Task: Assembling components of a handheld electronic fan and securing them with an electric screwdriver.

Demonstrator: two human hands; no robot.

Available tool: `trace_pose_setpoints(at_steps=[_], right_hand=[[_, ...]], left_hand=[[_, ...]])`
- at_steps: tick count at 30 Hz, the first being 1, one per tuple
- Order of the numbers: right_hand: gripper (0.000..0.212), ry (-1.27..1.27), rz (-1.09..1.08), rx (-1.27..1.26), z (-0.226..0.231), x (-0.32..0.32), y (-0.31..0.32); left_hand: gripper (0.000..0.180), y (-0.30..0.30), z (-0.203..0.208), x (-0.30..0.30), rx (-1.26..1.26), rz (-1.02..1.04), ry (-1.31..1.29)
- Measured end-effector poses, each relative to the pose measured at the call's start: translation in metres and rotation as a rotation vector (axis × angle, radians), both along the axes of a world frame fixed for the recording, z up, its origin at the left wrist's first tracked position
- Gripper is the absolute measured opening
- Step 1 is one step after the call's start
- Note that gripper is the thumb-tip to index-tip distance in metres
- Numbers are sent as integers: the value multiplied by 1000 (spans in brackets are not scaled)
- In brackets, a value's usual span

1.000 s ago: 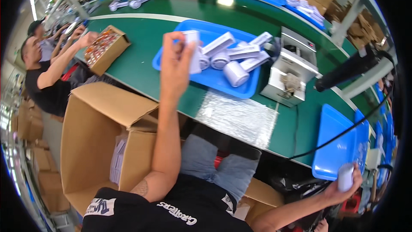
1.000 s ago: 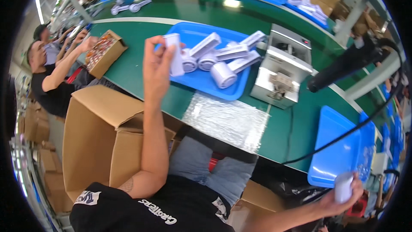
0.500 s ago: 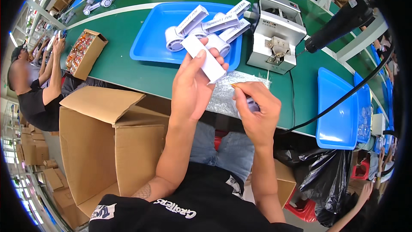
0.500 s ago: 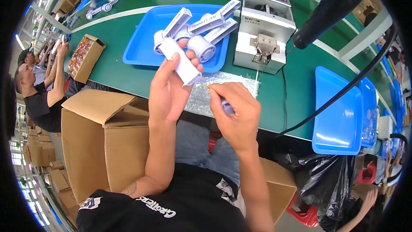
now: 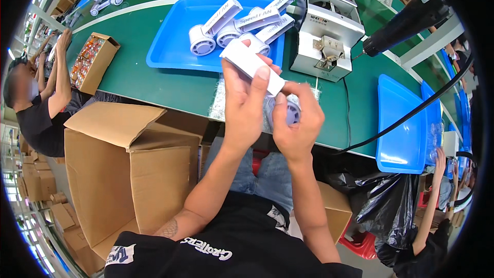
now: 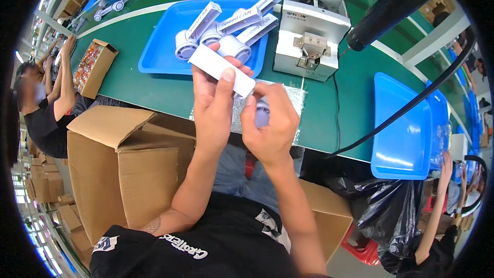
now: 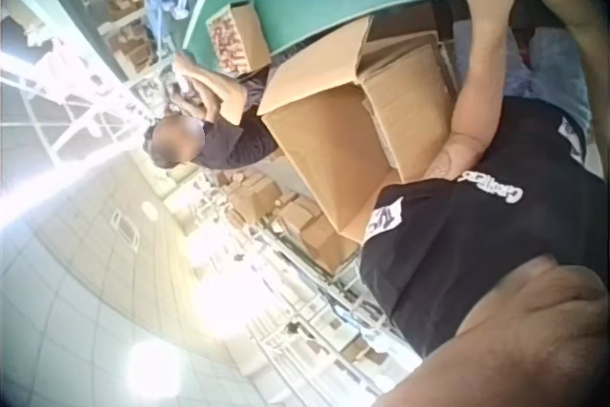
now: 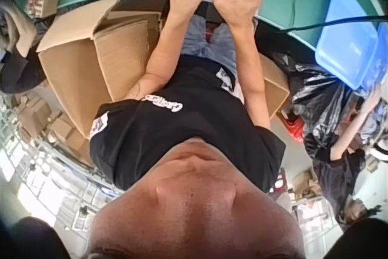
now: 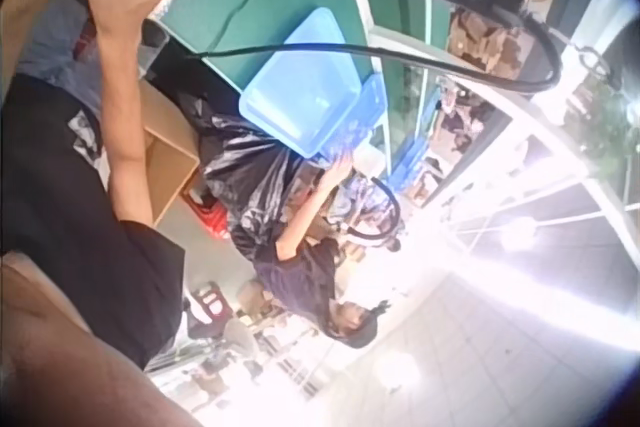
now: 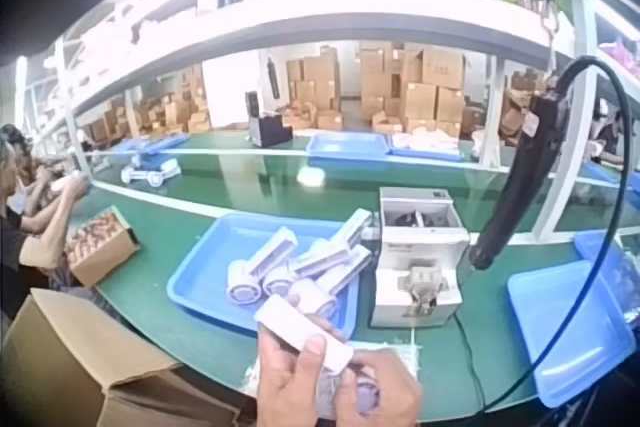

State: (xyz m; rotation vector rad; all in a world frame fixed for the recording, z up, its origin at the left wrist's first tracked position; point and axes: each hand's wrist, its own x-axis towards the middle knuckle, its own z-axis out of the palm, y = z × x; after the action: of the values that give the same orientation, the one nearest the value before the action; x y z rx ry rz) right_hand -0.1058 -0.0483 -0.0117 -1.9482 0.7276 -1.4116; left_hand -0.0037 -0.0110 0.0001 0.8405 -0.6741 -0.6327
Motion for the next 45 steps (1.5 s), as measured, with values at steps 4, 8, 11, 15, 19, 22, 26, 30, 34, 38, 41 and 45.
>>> trace_pose_setpoints(at_steps=[4,8,11,15,19,22,26,30,34,38,41,45], right_hand=[[36,-282,88,63,-12,-7,-15],[53,64,214,32,20,-16,-21],[42,97,161,95,33,-30,-32],[41,106,180,160,24,-50,-45],[39,40,237,303,21,-67,-42],[39,-111,282,453,20,-76,-38],[43,-212,287,485,22,-73,-37],[45,-204,319,434,15,-75,-38],[44,-155,357,348,1,-79,-44],[45,-223,386,294,-7,-78,-47],[47,-207,344,274,-10,-79,-44],[48,-201,422,233,-8,-83,-49]], left_hand=[[50,2,-7,-15,75,-29,-150],[40,2,-22,-14,145,12,-483],[48,1,-24,-28,150,17,-472],[63,12,-17,-28,406,-32,-995],[66,10,0,-24,571,-212,-754],[61,2,-11,-16,262,-126,-885],[64,-2,-17,-16,238,-191,-719],[65,-1,-22,-12,233,-201,-678],[65,-4,-27,-6,203,-232,-688],[65,-2,-26,-4,205,-233,-715],[69,-1,-28,-2,201,-254,-726],[70,-2,-31,-1,180,-265,-731]])
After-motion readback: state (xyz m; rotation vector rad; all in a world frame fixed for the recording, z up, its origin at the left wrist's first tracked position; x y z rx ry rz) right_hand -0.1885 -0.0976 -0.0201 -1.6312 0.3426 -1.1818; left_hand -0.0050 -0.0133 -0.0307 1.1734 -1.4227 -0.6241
